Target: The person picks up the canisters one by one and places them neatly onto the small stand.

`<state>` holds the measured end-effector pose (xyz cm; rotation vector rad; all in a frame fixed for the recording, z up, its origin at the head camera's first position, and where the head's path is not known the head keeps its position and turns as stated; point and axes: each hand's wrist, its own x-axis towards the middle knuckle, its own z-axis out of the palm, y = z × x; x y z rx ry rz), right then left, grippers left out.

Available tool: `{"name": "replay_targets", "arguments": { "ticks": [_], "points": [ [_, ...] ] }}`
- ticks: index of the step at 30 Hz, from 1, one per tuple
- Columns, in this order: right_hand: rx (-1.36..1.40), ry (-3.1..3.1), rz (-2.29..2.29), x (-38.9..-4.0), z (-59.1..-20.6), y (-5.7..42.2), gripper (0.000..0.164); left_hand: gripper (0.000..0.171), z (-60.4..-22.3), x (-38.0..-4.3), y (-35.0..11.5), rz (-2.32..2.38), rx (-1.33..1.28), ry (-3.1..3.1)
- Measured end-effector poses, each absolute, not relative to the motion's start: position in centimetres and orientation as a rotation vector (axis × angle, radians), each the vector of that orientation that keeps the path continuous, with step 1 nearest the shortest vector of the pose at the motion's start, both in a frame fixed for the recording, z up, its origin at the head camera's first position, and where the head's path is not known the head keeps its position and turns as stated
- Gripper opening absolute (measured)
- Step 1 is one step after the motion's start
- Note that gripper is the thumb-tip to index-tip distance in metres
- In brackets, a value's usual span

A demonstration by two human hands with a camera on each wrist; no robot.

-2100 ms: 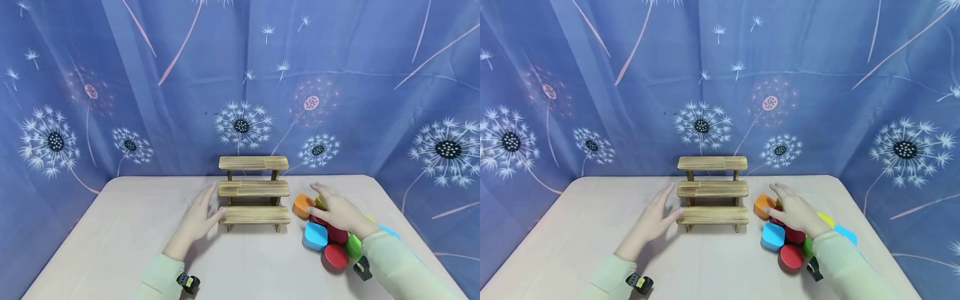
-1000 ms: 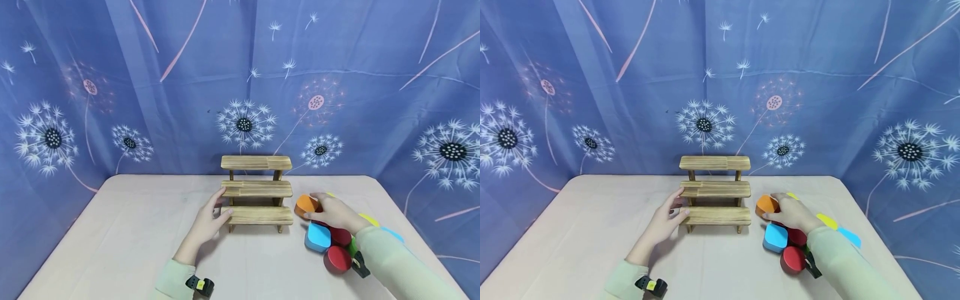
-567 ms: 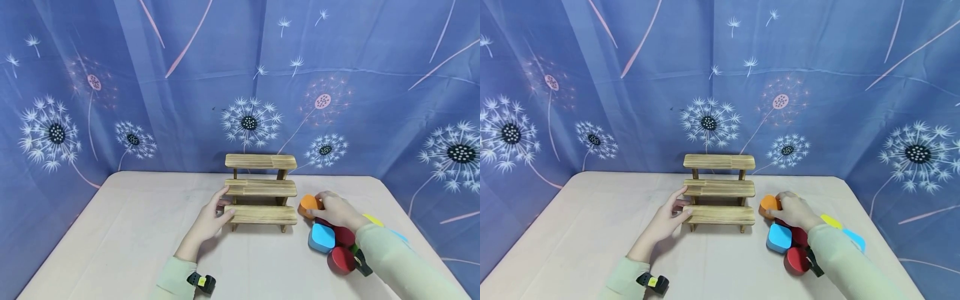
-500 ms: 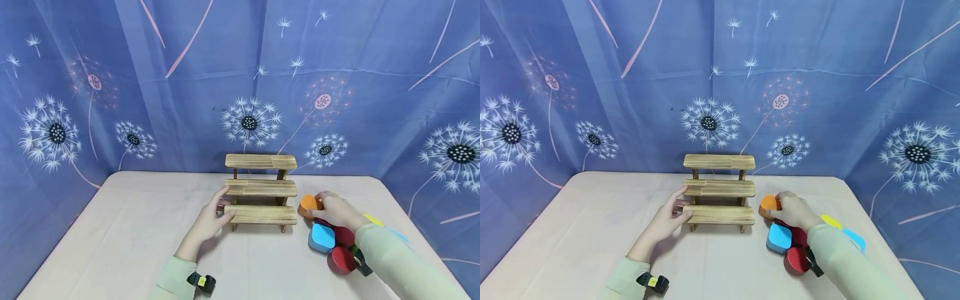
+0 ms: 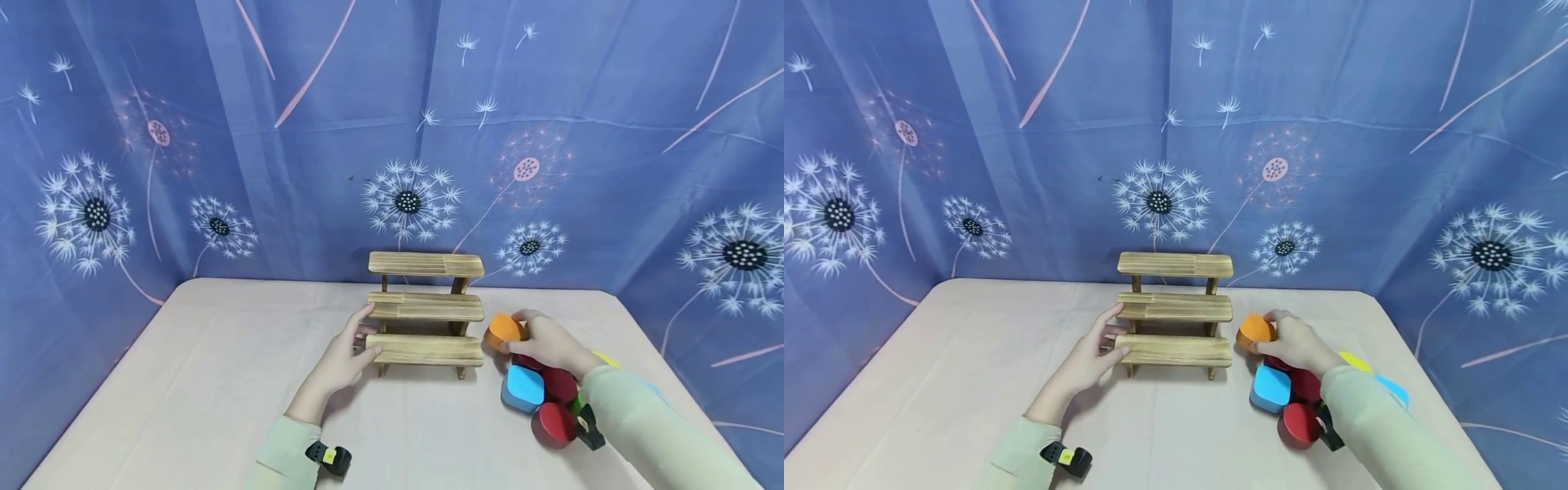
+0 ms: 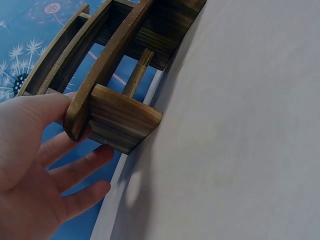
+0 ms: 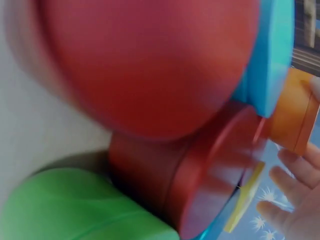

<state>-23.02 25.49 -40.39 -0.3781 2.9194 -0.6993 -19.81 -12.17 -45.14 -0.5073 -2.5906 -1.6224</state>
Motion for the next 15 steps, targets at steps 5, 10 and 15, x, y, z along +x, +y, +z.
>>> {"name": "replay_targets", "arguments": {
  "ticks": [5, 10, 15],
  "points": [
    [-0.441, 2.901, -0.879, -22.8, -39.7, 26.1, 0.061, 0.073, -45.3, -19.9, -12.2, -1.617, -0.51, -2.589],
    [-0.486, 2.902, -0.958, -22.7, -38.6, 26.5, 0.058, 0.073, -45.4, -19.9, -12.1, -1.603, -0.512, -2.605],
    [-0.476, 2.9, -1.0, -22.8, -37.1, 26.5, 0.059, 0.073, -45.3, -19.8, -12.1, -1.599, -0.513, -2.599]
  ]
}}
